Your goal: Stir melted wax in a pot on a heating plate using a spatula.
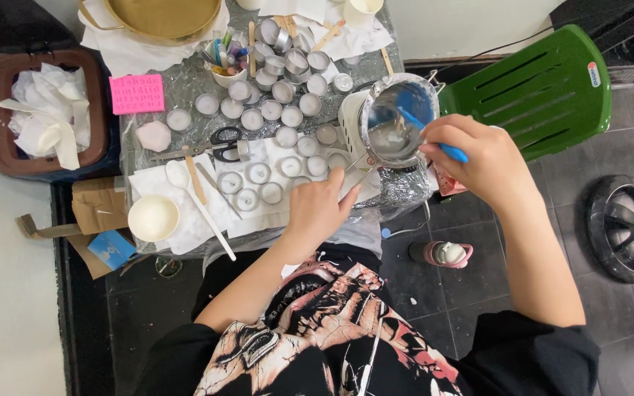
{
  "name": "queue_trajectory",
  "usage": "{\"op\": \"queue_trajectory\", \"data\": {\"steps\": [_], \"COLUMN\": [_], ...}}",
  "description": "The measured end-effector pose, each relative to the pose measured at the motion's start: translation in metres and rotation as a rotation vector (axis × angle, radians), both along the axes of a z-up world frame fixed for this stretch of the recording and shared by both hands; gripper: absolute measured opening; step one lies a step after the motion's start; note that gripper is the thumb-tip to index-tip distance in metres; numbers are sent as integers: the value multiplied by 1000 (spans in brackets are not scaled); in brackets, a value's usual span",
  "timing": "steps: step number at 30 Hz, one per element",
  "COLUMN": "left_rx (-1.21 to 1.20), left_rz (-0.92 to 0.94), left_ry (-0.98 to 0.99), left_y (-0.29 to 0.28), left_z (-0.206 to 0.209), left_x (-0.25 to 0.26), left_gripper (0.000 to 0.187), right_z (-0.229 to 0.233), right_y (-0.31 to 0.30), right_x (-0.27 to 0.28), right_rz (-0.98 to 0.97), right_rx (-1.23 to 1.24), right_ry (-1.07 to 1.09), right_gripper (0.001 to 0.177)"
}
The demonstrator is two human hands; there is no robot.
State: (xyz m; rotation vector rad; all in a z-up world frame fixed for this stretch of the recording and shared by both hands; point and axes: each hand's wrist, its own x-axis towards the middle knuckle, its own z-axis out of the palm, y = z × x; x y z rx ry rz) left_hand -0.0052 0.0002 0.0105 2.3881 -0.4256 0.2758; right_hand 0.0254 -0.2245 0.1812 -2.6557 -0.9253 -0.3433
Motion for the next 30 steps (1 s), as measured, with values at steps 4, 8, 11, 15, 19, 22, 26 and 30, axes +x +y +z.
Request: {"op": "queue_trajectory", "data": {"steps": [4,8,11,15,19,22,26,30], "left_rx": [-16,-46,-65,-84,-70,-76,-119,-112], "left_rz": [-8,-8,4,29,45,62,50,57], "left_ry": [17,12,-12,-19,5,8,-13,-15], "left_y": [3,3,6,8,5,5,3,2], "left_z": [0,-4,-5,-4,1,-1,-5,-4], "left_x": [2,2,5,7,4,3,2,0], "left_gripper": [36,36,36,35,35,34,33,34], "right_z": [-7,-19,-23,-24,-21,-20,-24,-28], "right_y": [-19,-42,-56,-62,-56,-48,-52,-53], "right_x": [0,4,8,5,-1,-5,-8,-13], "right_rz": [17,-97,-101,-123,-76,-108,-97,-136], "right_rx": [253,333,306,295,266,226,197,192], "right_ry": [137,209,170,201,159,157,133,115], "right_gripper": [14,9,8,6,5,11,11,6]}}
